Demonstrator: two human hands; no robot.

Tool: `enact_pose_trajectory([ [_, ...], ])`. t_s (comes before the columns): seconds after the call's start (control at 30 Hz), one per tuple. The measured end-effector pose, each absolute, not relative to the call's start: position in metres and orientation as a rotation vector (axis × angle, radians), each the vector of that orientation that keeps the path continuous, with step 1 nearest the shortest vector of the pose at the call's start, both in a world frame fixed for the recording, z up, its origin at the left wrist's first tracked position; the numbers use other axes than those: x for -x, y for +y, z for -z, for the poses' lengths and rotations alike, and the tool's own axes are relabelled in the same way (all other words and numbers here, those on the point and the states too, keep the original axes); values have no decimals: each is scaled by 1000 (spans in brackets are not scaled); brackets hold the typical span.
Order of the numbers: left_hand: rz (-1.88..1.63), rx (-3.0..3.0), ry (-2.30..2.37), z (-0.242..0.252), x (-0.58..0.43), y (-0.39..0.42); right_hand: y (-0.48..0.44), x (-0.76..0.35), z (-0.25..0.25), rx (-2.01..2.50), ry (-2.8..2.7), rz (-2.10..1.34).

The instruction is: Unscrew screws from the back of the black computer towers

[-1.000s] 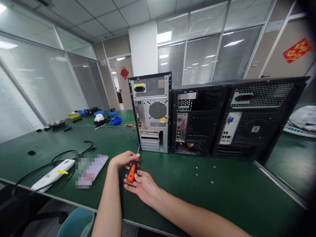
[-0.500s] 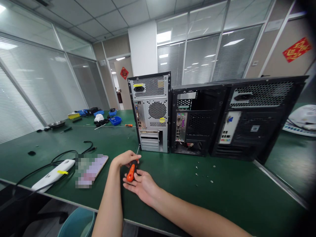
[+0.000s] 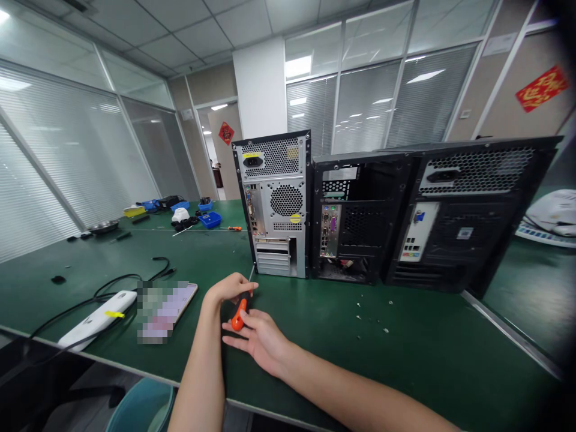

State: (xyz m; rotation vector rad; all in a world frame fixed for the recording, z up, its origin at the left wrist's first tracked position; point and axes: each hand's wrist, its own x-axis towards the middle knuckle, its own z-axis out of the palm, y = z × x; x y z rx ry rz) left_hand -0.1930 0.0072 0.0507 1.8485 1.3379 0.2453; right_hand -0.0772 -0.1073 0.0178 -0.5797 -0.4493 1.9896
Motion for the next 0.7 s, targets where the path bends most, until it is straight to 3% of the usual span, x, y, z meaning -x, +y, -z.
enact_pose_trajectory([
  [0.7,-226,-1872,1497,-51,188,8,-101,76,-23,661,-533,-2023],
])
